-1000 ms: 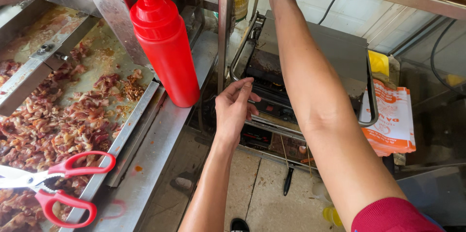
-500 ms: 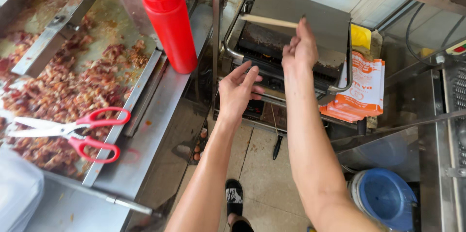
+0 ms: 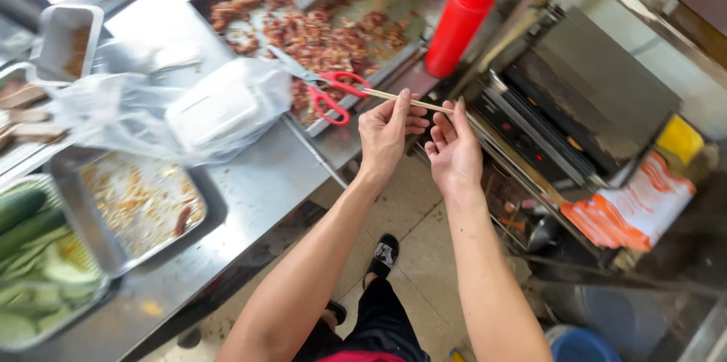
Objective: The person prepares a sandwich by cutting a baguette with scissors, spreading pate and sauce with a spoon, and adding meat and cucumbers. They toast the sandwich in a small oven, then use tongs and scissors to cut the toasted baguette into pieces and place them into a plastic container and a paper bag.
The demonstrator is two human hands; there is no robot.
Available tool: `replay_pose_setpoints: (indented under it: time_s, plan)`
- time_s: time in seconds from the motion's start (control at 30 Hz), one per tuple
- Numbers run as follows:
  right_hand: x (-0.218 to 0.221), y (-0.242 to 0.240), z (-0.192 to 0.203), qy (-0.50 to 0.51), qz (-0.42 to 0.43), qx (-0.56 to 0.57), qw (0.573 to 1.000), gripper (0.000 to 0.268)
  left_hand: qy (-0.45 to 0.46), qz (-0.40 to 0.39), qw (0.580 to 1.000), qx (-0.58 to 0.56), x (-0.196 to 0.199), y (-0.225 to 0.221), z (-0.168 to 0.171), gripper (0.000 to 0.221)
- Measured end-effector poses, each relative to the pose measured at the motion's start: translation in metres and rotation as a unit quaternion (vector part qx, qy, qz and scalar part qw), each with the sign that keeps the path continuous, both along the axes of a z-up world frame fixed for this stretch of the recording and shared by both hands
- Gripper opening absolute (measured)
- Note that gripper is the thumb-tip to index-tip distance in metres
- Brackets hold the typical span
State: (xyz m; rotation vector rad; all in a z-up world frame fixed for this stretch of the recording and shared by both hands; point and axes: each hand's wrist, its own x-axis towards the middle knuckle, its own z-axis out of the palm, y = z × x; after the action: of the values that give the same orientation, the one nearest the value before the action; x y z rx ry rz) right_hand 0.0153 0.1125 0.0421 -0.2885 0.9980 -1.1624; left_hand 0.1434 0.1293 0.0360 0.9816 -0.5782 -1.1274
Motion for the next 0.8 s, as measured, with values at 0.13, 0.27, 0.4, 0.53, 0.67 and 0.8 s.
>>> replay_pose_setpoints:
  time_s: [0.13,0.27,0.4,0.53,0.67,0.8]
  plan:
    - [0.067,0.014,0.031,-0.062,0.201,-0.106,0.972,0.035,0.005,0.095,0.995,0.017,0.054,0.038,0.028,0.038]
    - [0.135,0.014,0.040,-0.073,0.296,-0.143,0.942,0.027,-0.063,0.171,0.979,0.090,0.101,0.075,0.045,0.043]
    - [0.182,0.027,0.045,-0.146,0.359,-0.092,0.917,0.024,-0.178,0.389,0.903,0.045,0.159,0.142,0.062,0.055]
    - [0.245,0.029,0.022,-0.200,0.419,0.024,0.885,0.020,-0.696,0.566,0.437,0.069,0.232,0.170,0.093,0.057]
    - [0.314,0.008,-0.042,-0.135,0.397,0.102,0.902,0.018,-0.638,0.462,0.589,0.179,0.287,0.158,0.087,0.037]
    - [0.341,-0.004,-0.084,0.007,0.320,0.124,0.939,0.024,-0.459,0.376,0.770,0.232,0.303,0.162,0.077,0.031]
